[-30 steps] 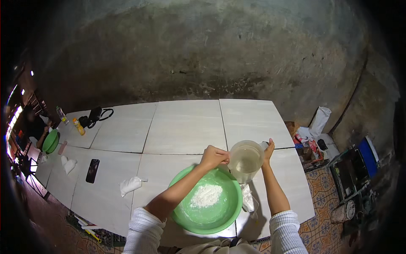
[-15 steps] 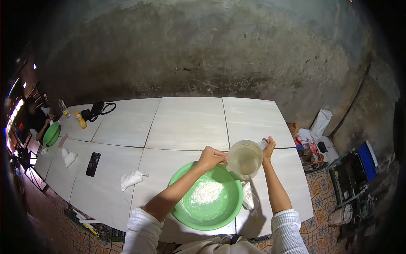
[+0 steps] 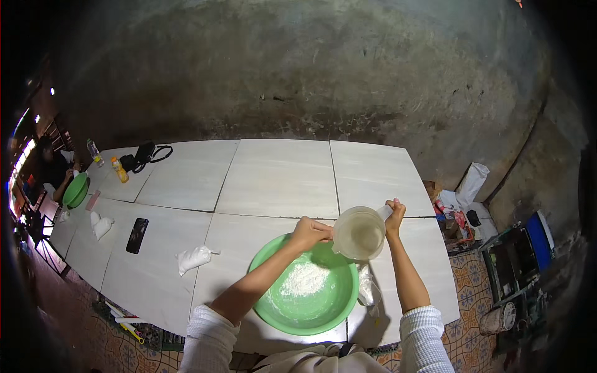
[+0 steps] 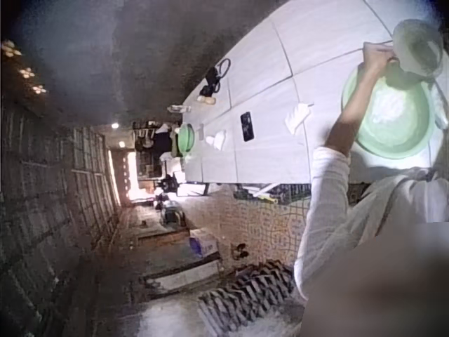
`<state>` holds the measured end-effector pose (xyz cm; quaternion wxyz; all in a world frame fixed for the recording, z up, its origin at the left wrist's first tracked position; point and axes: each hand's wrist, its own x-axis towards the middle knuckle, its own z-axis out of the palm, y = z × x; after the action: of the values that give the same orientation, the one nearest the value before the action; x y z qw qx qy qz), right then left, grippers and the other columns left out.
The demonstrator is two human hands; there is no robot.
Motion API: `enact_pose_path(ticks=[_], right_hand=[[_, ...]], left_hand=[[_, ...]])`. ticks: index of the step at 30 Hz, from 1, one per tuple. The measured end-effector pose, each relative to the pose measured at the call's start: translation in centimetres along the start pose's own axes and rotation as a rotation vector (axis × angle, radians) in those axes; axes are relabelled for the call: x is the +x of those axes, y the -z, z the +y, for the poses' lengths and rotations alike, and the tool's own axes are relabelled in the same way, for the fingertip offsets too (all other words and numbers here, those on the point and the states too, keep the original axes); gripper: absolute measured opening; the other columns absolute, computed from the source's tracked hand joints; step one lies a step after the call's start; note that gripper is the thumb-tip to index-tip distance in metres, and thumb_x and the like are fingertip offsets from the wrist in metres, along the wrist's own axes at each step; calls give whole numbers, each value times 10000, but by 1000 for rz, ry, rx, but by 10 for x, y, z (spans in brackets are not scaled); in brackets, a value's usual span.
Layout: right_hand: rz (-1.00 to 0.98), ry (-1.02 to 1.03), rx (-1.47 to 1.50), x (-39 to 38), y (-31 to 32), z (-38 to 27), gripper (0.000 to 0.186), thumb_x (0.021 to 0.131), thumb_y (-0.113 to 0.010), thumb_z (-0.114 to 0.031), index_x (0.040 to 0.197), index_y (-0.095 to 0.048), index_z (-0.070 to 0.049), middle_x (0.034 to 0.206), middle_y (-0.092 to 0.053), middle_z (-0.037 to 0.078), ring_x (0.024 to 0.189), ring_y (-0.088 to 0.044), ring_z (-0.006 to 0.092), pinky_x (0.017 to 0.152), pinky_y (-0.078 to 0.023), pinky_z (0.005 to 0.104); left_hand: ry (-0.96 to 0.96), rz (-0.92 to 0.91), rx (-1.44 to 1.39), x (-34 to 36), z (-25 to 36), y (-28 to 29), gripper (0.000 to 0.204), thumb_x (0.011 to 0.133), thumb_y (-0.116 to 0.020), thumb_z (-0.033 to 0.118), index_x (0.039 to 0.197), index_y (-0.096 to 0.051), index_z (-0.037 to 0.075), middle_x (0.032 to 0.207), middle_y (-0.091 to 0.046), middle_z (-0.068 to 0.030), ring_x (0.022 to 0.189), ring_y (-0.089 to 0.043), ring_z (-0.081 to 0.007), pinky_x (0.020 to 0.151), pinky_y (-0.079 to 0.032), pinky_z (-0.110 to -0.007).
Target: The person empties bags of flour into a bowl, adds water from a pitcher, and mixes the ingredients by hand.
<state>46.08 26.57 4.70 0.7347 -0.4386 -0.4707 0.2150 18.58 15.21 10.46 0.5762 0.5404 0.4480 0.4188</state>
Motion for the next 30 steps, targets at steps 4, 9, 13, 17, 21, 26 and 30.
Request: enact_pose_path(ticks=[4, 9, 13, 17, 21, 26, 30], right_hand=[[-23, 40, -9, -7, -9, -18, 518, 957, -431, -382, 592, -248, -63, 587, -202, -11, 566, -221, 129, 531, -168, 363], [-44, 100, -50, -4, -5, -12, 466, 947, -436, -316, 593, -258, -70, 590, -214, -20, 567, -226, 125, 525, -165, 361], [-21, 77, 19, -4, -6, -8, 487, 941, -456, -342, 588, -278, -57, 590, -232, -13, 571, -238, 127, 528, -174, 360], [-179, -10, -90, -2, 16, 0, 430, 993, -481, -435, 794, -406, -62, 759, -467, 29, 735, -411, 138, 744, -379, 311], [-200, 14, -105, -2, 16, -7, 460, 991, -468, -419, 703, -361, -77, 697, -399, 13, 684, -353, 121, 647, -335, 297], [-146, 104, -52, -4, -1, -24, 514, 922, -478, -397, 584, -304, -52, 572, -226, -7, 555, -241, 127, 518, -164, 362], [-134, 127, -89, -8, -5, -39, 519, 936, -475, -400, 587, -283, -66, 576, -214, -14, 549, -222, 120, 508, -142, 359]], left_hand=[[2, -1, -3, -3, -1, 3, 145, 840, -727, 52, 937, -741, -55, 837, -733, -123, 737, -683, -123, 688, -576, -234], [-6, -17, -18, 2, -8, 5, 176, 832, -743, 70, 954, -737, -56, 855, -736, -128, 750, -680, -120, 691, -577, -235], [-21, -18, 32, 3, -11, 7, 157, 836, -736, 68, 956, -745, -32, 877, -737, -130, 763, -690, -137, 702, -584, -241], [-3, -37, 11, 0, -6, 7, 174, 835, -742, 76, 957, -739, -48, 874, -737, -127, 772, -695, -141, 714, -586, -245], [28, -26, 41, -3, -1, 5, 179, 833, -736, 63, 957, -732, -66, 870, -737, -128, 771, -697, -142, 712, -586, -244], [10, -40, -8, -3, -6, 9, 154, 826, -724, 34, 947, -737, -61, 855, -735, -129, 748, -690, -136, 692, -580, -238], [-7, -23, 10, -3, -6, 10, 136, 829, -726, 42, 925, -744, -52, 835, -734, -121, 745, -688, -131, 696, -577, -233]])
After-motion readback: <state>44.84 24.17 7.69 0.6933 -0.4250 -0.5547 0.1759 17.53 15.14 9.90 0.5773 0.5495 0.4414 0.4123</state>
